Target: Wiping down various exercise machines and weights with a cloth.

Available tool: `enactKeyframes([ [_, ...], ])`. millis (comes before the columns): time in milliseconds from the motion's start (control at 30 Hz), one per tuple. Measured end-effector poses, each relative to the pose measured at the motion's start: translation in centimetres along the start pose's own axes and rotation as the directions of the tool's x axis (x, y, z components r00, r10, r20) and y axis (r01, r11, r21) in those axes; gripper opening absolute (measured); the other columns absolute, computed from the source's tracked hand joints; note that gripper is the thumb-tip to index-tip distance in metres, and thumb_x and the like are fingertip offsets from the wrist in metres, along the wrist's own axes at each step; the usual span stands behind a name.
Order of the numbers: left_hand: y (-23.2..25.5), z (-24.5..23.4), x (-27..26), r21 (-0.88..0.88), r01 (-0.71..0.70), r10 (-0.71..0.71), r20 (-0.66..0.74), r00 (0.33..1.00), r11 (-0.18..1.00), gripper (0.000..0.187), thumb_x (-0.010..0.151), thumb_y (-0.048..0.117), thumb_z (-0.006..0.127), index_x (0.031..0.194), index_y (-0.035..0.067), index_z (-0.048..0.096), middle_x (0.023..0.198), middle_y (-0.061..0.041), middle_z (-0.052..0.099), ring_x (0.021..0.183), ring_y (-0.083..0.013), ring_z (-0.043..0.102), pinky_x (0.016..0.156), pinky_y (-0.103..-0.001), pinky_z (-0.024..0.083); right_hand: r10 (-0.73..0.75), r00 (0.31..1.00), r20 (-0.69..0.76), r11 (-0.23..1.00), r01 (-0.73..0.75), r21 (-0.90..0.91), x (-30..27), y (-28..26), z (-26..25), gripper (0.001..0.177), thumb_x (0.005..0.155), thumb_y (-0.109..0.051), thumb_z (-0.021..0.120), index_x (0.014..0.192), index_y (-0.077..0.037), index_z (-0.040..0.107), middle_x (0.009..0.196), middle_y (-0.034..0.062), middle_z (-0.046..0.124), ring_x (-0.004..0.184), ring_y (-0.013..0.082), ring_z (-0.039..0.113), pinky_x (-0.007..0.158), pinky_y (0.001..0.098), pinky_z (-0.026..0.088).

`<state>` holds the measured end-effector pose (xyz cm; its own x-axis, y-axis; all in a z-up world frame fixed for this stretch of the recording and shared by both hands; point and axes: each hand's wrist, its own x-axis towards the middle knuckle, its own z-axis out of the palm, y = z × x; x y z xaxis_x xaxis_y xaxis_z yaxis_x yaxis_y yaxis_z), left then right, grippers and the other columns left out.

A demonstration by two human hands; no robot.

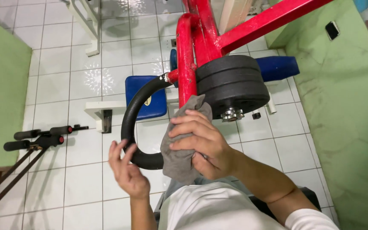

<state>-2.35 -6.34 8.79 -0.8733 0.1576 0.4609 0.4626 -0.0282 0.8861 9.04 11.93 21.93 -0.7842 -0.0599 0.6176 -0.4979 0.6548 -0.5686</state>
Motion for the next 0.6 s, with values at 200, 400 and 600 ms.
enactKeyframes([
  [200,1.8,0.8,2.0,0.087,-0.302,0.286,0.155,0.946,0.949,0.064,0.11,0.047,0.022,0.077,0.01,0.062,0.091,-0.005,0.069,0.131,-0.0355,0.057,0.129,-0.06,0.013,0.003,0.994,-0.11,1.0,-0.001,0.016,-0.5,0.3,1.3,0.032,0.082,-0.013,0.046,0.104,-0.004,0.067,0.121,0.0169,0.064,0.128,0.0387,0.056,0.121,0.059,0.027],
  [400,1.7,1.1,4.3,0.088,-0.449,0.429,0.178,0.886,0.889,0.061,0.104,0.036,0.023,0.063,0.013,0.062,0.058,-0.001,0.06,0.066,-0.02,0.059,0.115,-0.05,0.032,0.025,0.977,-0.213,0.999,-0.02,0.025,-0.4,0.4,2.2,0.032,0.098,-0.029,0.041,0.104,-0.01,0.066,0.119,0.0136,0.066,0.127,0.037,0.057,0.12,0.059,0.03],
  [600,1.5,-0.4,6.7,-0.105,-0.496,0.489,0.424,0.762,0.862,0.025,0.083,0.021,0.046,0.066,0.013,0.063,0.064,-0.001,0.067,0.066,-0.0187,0.057,0.103,-0.049,0.036,0.158,0.969,-0.189,0.987,-0.162,-0.001,0.5,-1.2,1.8,0.03,0.083,-0.021,0.048,0.097,-0.01,0.071,0.114,0.0099,0.069,0.121,0.034,0.061,0.118,0.0562,0.034],
])
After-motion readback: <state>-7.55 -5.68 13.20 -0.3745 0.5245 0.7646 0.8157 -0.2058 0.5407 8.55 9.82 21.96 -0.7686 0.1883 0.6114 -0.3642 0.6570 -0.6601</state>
